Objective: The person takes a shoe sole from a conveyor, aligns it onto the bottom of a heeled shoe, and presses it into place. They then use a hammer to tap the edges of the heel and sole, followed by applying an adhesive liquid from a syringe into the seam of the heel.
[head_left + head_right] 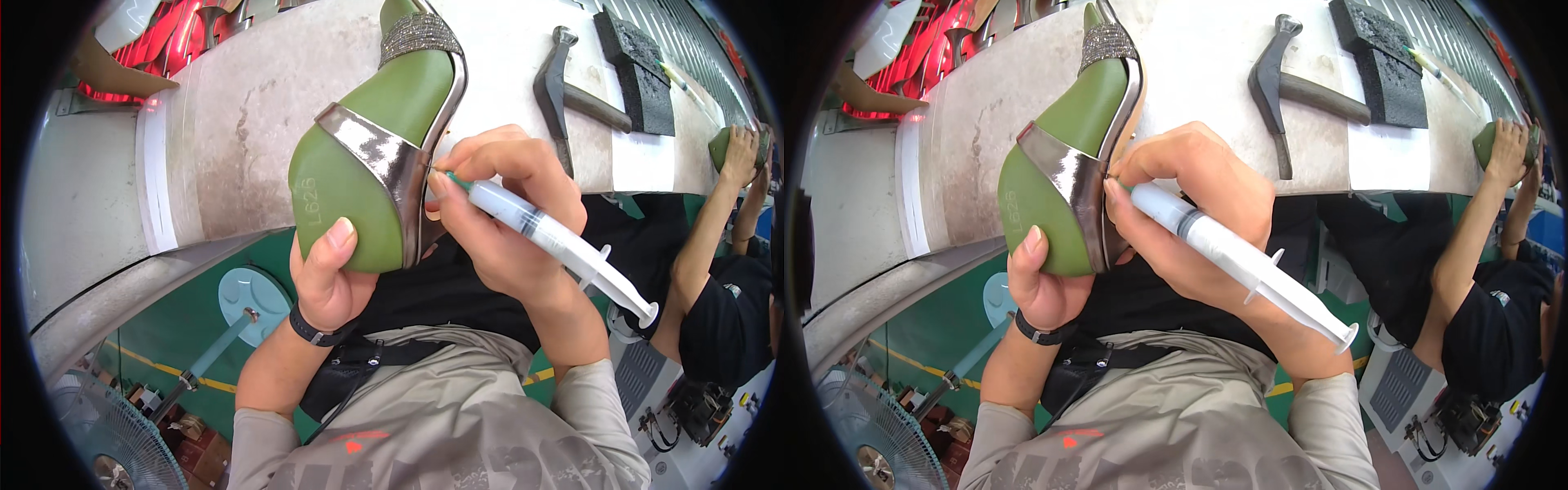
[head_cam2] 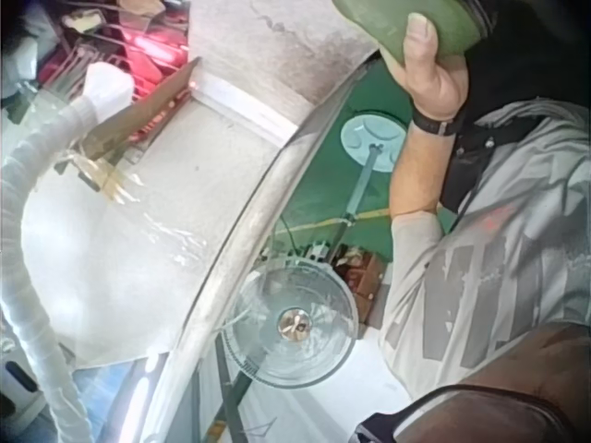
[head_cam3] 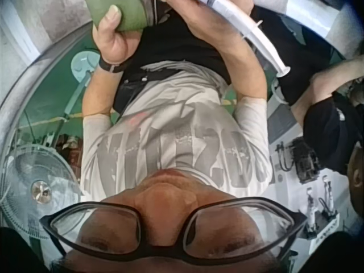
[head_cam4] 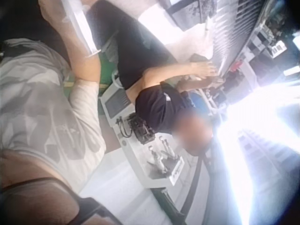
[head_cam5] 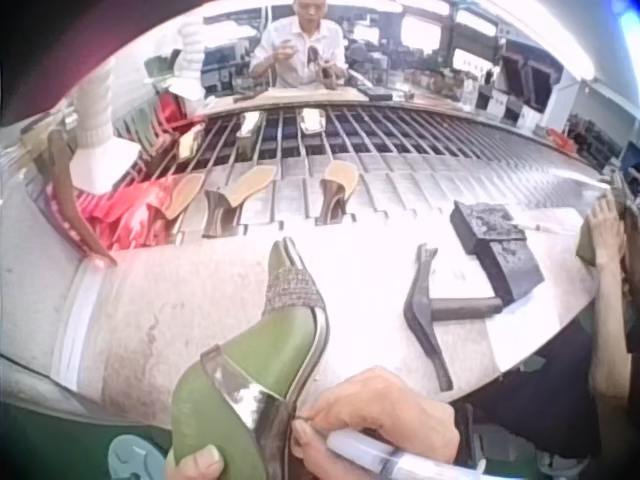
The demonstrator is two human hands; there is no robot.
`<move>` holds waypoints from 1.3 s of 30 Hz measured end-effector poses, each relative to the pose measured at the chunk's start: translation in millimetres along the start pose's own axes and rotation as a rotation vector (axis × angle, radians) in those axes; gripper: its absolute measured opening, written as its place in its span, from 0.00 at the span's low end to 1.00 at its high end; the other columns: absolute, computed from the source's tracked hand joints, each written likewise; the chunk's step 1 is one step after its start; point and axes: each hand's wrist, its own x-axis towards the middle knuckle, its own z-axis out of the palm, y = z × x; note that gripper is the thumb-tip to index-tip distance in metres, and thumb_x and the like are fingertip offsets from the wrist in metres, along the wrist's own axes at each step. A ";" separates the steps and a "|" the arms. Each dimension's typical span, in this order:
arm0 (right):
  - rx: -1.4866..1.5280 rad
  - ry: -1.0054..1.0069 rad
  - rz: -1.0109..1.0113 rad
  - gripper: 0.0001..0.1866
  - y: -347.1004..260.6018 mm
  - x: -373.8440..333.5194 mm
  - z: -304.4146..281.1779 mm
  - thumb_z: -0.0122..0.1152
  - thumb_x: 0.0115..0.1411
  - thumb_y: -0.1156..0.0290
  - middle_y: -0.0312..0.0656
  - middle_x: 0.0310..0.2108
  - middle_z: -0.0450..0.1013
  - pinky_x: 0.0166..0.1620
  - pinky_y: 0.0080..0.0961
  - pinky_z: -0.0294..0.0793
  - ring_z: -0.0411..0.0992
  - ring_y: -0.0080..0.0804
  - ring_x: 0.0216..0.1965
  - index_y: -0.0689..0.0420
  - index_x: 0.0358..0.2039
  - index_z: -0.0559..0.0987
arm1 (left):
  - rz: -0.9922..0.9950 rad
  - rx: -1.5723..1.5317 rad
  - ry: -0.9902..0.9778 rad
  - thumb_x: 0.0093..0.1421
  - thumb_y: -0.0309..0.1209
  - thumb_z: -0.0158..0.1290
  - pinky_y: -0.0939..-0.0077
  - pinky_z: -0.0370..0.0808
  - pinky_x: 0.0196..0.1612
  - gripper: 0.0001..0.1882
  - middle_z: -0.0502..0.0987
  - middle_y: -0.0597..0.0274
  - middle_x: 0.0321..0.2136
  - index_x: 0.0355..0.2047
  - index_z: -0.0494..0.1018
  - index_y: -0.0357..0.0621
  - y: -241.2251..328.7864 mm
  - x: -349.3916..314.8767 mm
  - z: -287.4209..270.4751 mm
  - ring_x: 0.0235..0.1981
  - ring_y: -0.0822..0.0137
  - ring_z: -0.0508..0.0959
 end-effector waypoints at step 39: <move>-0.141 -0.175 -0.121 0.10 -3.8 19.6 -11.6 0.76 0.53 0.83 0.42 0.28 0.78 0.30 0.24 0.70 0.75 0.29 0.26 0.62 0.34 0.83 | -0.009 -0.016 0.024 0.69 0.45 0.52 0.52 0.87 0.53 0.39 0.74 0.36 0.61 0.71 0.59 0.28 -2.4 -2.6 -8.7 0.59 0.46 0.81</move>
